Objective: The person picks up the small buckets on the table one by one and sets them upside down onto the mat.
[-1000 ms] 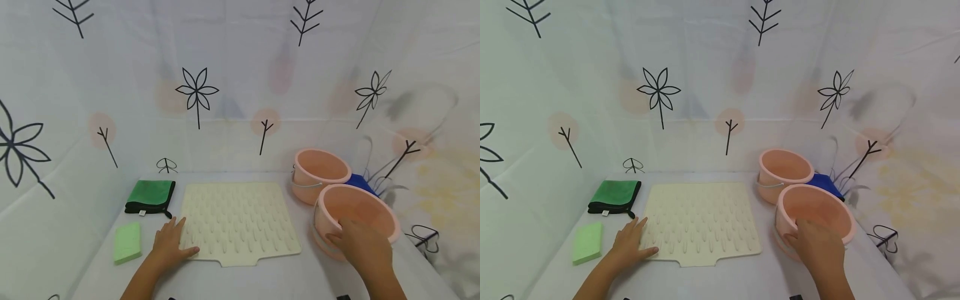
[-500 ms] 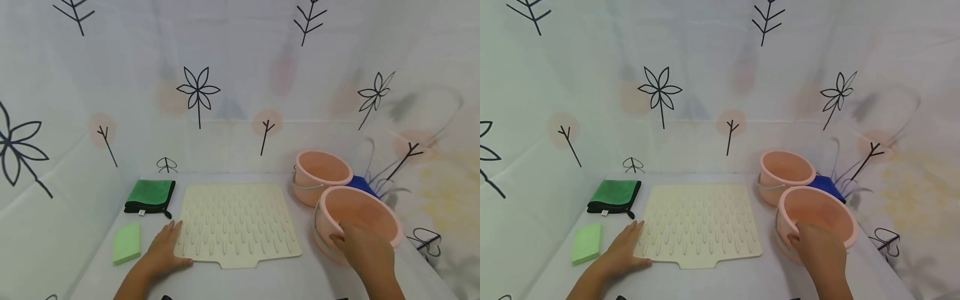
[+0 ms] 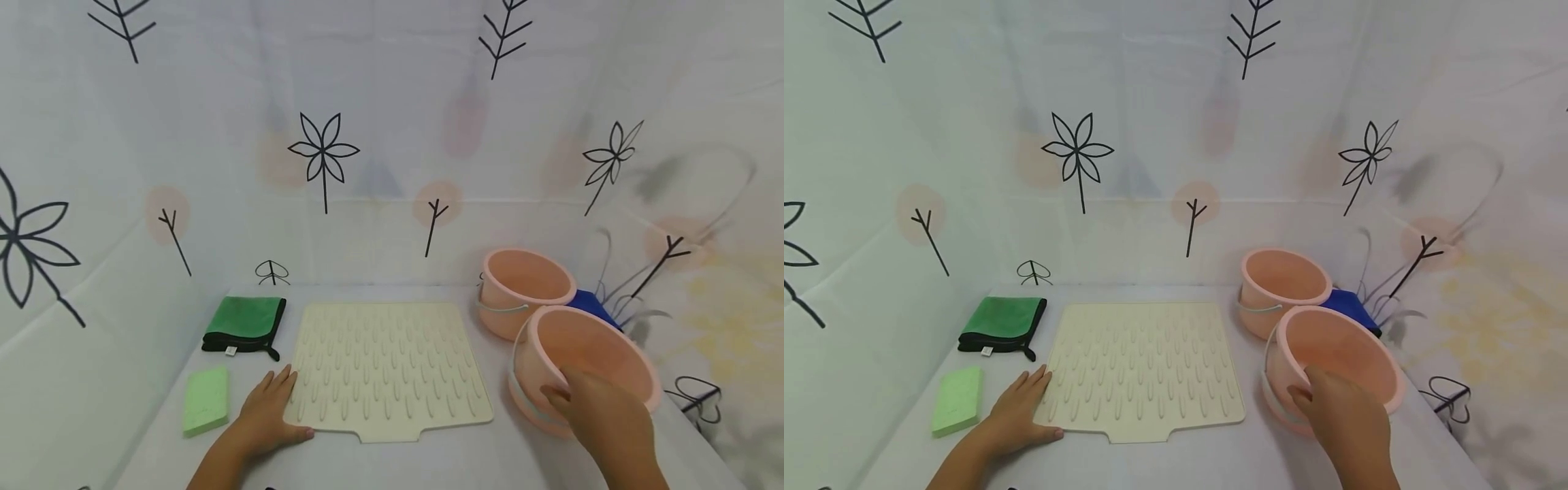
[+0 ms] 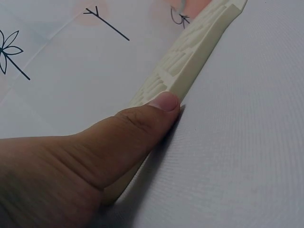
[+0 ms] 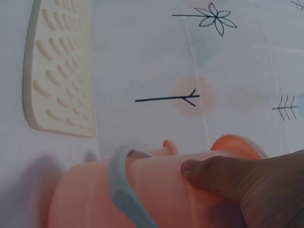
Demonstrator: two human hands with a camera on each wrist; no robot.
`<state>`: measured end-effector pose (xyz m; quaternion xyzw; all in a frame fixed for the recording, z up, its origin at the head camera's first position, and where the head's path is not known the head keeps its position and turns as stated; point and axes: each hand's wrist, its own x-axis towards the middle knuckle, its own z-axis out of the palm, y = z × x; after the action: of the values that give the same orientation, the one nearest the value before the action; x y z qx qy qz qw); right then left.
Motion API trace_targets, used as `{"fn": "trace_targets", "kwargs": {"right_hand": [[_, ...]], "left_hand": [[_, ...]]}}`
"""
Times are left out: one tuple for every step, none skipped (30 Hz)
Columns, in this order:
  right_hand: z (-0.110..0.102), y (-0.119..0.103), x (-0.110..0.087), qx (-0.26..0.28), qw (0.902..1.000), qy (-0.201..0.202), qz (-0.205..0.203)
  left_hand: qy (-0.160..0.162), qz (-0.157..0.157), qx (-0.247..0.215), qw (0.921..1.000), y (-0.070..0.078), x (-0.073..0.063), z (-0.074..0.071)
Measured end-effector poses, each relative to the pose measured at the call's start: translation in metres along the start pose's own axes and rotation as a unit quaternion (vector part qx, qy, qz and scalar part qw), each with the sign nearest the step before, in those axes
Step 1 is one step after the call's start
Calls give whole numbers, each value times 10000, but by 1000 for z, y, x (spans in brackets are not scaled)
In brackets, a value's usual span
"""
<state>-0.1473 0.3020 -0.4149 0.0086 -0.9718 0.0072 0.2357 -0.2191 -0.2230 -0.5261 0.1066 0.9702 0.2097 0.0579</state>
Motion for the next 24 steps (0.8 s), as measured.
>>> {"fn": "trace_targets", "kwargs": {"right_hand": [[-1, -1, -1, 38, 10000, 52, 15], [-2, -2, -2, 81, 9999, 103, 17], [-3, -4, -2, 125, 9998, 157, 31], [-5, -5, -2, 166, 9996, 225, 30], [-5, -7, -2, 220, 9993, 318, 19], [-6, -9, -3, 282, 9989, 384, 25], [-7, -11, -3, 353, 9984, 452, 17], [-7, -14, -3, 409, 9978, 512, 1], [-7, -17, -2, 443, 9974, 564, -4], [-8, -20, -2, 465, 9970, 618, -20], [-8, -23, -2, 489, 9967, 644, -15], [-8, -26, -2, 506, 9965, 666, -2], [-8, -29, -2, 526, 9961, 706, 3], [-9, -32, -2, 536, 9958, 736, 12], [-9, -35, -2, 562, 9955, 759, 37], [-9, -37, -2, 593, 9951, 793, 41], [-10, -40, -1, 620, 9947, 820, 52], [-10, -42, -1, 655, 9941, 865, 56], [-10, -44, 0, 699, 9935, 897, 66], [-10, -47, 0, 735, 9931, 909, 85], [-9, -49, 1, 766, 9926, 936, 104], [-9, -51, 1, 802, 9917, 996, 97], [-8, -53, 1, 849, 9908, 1053, 102], [-7, -54, 1, 903, 9894, 1137, 84]], "left_hand": [[-5, 8, 11, 10000, 0, 0, 0], [-11, 13, 11, 10000, 0, 0, 1], [-16, 18, 18, 10000, 0, 0, 1], [-21, 14, 7, 10000, 0, 0, 1], [-28, 4, 1, 10000, 1, 0, 0], [-35, -20, -9, 10000, 1, 0, 0], [-38, -39, -7, 10000, 1, 0, 0], [-43, -61, -13, 10000, 1, 0, -1], [-45, -79, -21, 10000, 1, 0, -1], [-51, -98, -28, 9999, 2, 0, -1], [-60, -115, -39, 9999, 2, -1, -2], [-65, -130, -41, 9999, 2, 0, -2], [-79, -144, -39, 9999, 3, 0, -2], [-90, -157, -49, 9998, 3, 0, -2], [-102, -163, -45, 9998, 3, 0, -2], [-115, -172, -46, 9998, 3, 1, -2], [-122, -175, -46, 9998, 3, 1, -2], [-128, -176, -34, 9998, 3, 1, -2], [-132, -175, -33, 9998, 3, 1, -2], [-132, -174, -30, 9998, 3, 1, -2], [-136, -168, -18, 9998, 3, 1, -2], [-139, -166, -19, 9998, 2, 1, -2], [-143, -166, -15, 9998, 2, 1, -2], [-150, -167, -10, 9997, 2, 1, -2]]}}
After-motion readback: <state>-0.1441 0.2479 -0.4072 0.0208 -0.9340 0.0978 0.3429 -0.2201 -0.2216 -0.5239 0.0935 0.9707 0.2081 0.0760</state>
